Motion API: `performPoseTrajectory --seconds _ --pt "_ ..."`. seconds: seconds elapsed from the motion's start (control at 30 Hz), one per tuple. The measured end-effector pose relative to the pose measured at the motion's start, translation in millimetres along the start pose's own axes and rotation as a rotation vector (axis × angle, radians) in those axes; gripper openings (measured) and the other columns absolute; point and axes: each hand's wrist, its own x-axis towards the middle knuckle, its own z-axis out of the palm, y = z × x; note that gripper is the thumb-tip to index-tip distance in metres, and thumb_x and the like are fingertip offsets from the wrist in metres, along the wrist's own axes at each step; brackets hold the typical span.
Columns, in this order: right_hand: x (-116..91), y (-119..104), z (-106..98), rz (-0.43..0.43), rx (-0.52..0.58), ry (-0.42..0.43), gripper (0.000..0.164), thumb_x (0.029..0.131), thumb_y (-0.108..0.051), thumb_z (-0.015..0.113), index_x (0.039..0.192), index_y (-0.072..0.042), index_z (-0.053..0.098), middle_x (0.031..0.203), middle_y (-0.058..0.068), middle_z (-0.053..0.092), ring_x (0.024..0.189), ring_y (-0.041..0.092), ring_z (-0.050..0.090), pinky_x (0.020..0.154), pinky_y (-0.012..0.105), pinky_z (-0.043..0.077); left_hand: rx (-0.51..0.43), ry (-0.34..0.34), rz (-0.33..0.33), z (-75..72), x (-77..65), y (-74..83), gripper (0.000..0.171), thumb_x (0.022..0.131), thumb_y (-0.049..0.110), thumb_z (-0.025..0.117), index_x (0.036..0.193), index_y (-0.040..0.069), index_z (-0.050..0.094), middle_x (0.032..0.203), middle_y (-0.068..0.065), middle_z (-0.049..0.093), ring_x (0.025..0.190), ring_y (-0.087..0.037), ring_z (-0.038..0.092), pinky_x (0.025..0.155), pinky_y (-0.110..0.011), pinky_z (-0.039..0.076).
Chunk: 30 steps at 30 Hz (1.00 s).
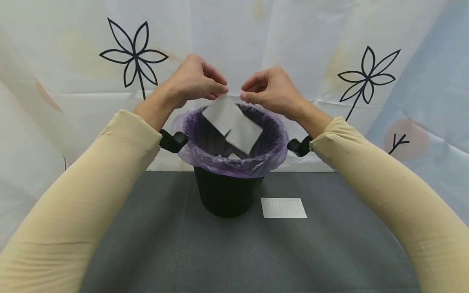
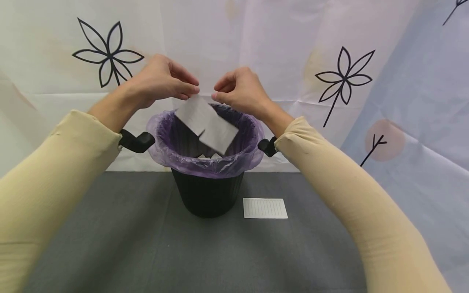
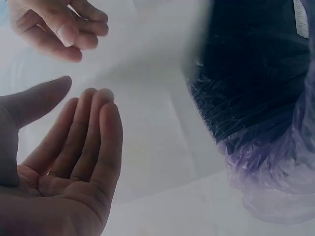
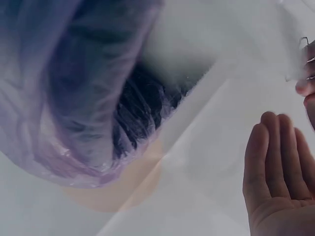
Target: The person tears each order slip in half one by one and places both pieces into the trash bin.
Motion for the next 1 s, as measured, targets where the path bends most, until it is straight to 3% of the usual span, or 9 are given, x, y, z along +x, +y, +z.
performPoseTrajectory --seconds 0.3,0.6,0.8,1.0 --pt "-3 5 -1 0.023 0.003 -0.049 0.048 0.086 -0.022 0.083 0.126 -0.001 0.068 0.114 0.013 0.073 0.106 0.021 0.069 0.093 0.034 0.053 0.015 -0.032 -0.035 -2.4 -3.7 -3.4 0.052 0.09 0.026 0.079 0.135 0.003 0.064 0.139 -0.009 0.06 0.112 -0.022 0.065 0.098 -0.031 0.051" --pt "-19 9 -4 -0.001 0.062 -0.074 0.044 0.088 -0.017 0.082 0.126 0.0 0.068 0.113 0.014 0.073 0.104 0.022 0.07 0.093 0.034 0.053 -0.071 -0.061 -0.028 -2.0 -17.9 -5.2 0.053 0.088 0.024 0.082 0.134 0.003 0.064 0.129 -0.01 0.068 0.112 -0.022 0.067 0.103 -0.034 0.047" --pt "-41 12 -10 -0.029 0.135 -0.065 0.04 0.087 -0.012 0.081 0.124 0.0 0.069 0.111 0.013 0.074 0.101 0.021 0.071 0.091 0.031 0.053 -0.094 -0.051 0.051 5.1 -37.5 -4.6 0.05 0.086 0.024 0.084 0.129 0.004 0.068 0.122 -0.009 0.071 0.116 -0.02 0.064 0.107 -0.039 0.044" --pt "-64 19 -16 -0.032 0.191 -0.044 0.039 0.088 -0.008 0.079 0.124 0.001 0.069 0.11 0.011 0.074 0.1 0.019 0.071 0.088 0.029 0.056 -0.157 -0.046 0.149 18.7 -54.6 -8.5 0.042 0.086 0.02 0.084 0.123 0.003 0.071 0.112 -0.009 0.075 0.11 -0.02 0.068 0.102 -0.036 0.047"
